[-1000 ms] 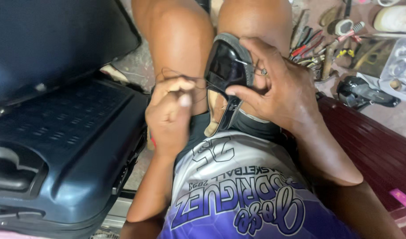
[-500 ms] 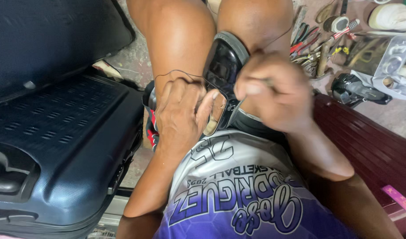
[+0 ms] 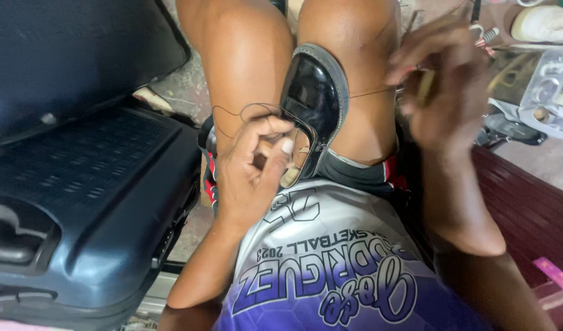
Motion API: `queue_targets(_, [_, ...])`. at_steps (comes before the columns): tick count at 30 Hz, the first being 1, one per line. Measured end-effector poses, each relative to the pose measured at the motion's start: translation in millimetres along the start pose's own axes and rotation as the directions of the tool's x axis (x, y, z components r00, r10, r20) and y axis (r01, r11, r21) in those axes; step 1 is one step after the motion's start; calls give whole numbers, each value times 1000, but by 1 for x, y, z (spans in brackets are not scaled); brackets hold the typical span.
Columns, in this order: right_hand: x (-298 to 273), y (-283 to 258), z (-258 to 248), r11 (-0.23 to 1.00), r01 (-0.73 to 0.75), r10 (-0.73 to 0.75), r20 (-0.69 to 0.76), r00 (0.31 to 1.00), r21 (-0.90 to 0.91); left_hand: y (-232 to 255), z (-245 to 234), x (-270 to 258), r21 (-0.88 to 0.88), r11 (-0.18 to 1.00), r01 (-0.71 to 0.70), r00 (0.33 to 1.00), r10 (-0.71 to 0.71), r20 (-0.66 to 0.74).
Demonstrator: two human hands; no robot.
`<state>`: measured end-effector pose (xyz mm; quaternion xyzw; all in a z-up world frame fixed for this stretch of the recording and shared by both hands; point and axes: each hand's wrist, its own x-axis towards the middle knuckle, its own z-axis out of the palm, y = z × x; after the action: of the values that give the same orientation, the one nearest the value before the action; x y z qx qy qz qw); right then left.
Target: The person is sewing a black shoe using a needle and thread. They repeatedly push the needle through the shoe's upper and pull the thread to secure the stitches.
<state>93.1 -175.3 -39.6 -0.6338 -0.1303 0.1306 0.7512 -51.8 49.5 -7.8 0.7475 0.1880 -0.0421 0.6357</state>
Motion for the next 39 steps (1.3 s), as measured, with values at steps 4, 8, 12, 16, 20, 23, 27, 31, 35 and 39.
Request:
queue_targets(4, [-14,-15,-21,962,-23,3,-75,997,-274,-3,22,-1,-507,852,131,991,-107,77])
queue_targets(8, [-24,-30,-18,755,145,9,231,973,-640,-13,27,1,-565,801,196,974,-92,207])
queue_targets(12, [-25,-38,1,759,58,129,237,963,-648,-22,32,9,-581,774,252,962,-133,240])
queue_targets(16, [-20,-39,10,741,44,153,233,960,-670,-26,33,11,-617,754,225,970,-114,215])
queue_targets(20, [-17,-39,9,756,36,166,244,956,-654,-31,33,8,-621,749,231,969,-120,215])
queue_targets(23, [-16,-40,9,765,78,127,270,954,-639,-35,32,7,-613,757,227,969,-115,217])
queue_targets(27, [-14,-42,11,749,64,152,266,952,-659,-37,31,3,-582,787,205,970,-85,227])
queue_targets(31, [-4,-49,12,659,172,113,323,940,-732,-40,34,-1,-563,811,160,972,-30,233])
queue_targets(35, [17,-58,11,511,425,-9,490,872,-747,-48,36,-2,-576,809,113,971,33,237])
queue_targets(39, [40,-63,15,382,563,37,621,783,-733,-53,35,-2,-575,808,128,970,18,241])
